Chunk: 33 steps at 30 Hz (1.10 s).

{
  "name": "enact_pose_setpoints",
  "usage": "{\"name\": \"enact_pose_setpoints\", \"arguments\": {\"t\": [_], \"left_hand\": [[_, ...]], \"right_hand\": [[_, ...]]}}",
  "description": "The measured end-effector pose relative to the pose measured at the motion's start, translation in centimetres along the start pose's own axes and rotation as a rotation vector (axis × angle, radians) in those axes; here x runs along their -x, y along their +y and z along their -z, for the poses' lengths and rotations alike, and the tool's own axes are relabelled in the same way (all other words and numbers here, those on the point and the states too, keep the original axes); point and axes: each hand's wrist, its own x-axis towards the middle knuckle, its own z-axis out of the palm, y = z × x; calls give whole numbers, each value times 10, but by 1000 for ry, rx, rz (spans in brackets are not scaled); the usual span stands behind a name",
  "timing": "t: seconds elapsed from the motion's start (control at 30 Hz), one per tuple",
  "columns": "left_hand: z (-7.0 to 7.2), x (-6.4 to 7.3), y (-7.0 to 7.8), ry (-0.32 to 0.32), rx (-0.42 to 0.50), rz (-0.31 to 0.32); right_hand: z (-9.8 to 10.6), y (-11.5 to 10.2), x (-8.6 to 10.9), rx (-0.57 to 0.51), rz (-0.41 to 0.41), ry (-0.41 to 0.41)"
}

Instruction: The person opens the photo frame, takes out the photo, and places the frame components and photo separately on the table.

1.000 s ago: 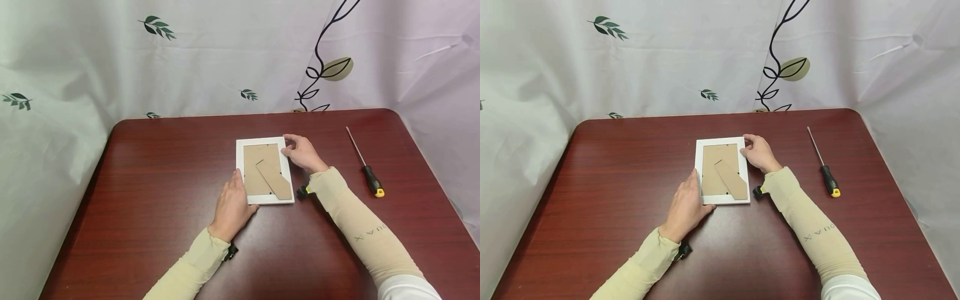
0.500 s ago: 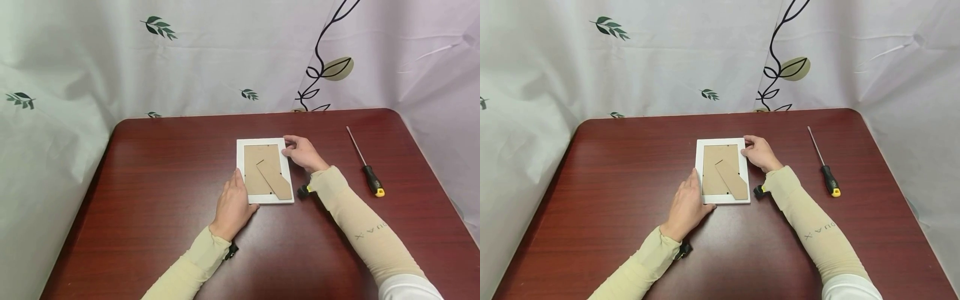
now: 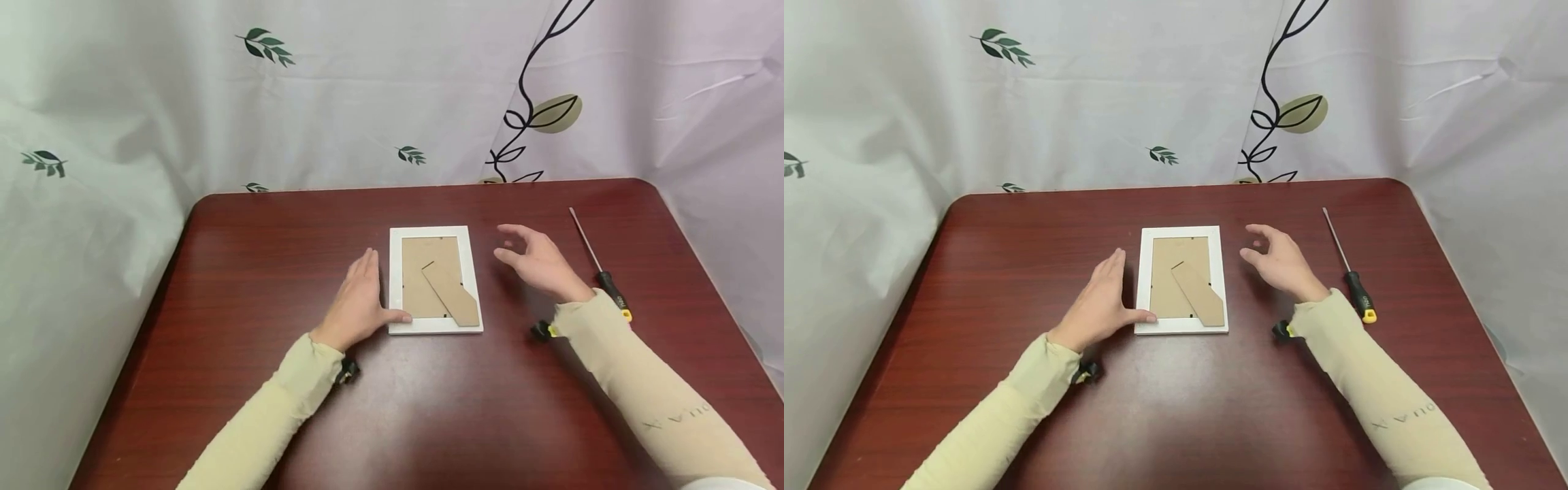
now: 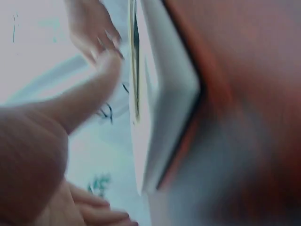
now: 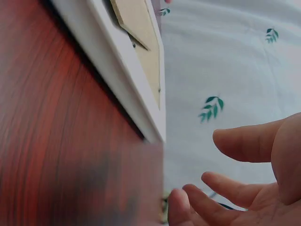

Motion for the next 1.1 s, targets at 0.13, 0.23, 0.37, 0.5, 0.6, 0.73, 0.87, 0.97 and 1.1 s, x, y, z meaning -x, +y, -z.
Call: {"name": "enact_pose_setpoints", "arguments": {"t": [0.13,0.23,0.37,0.5,0.6,0.73,0.87,0.97,1.1], "left_hand": [[9,-20,-20,-90,10,-79],[12,-34,-31,-130,-4,-137],[13,-49,-40,-164,-27,-184],[10,-58,-41,-198,-64,-239],[9,-61,-37,-235,-119,-288],[10,-64,-30,-290,-202,-333],[9,-67,-28,-327,-251,-337],[9,-67,-26,-352,-265,-319],[11,-68,-21,-380,-278,-290]], "right_hand": [[15,6,17,90,43,57],[26,15,27,146,62,98],[38,32,38,225,49,113],[44,50,47,314,14,92],[46,62,52,358,-15,71],[47,77,58,392,-42,60],[45,89,61,403,-62,53],[43,96,63,410,-67,62],[42,100,64,422,-71,91]]}}
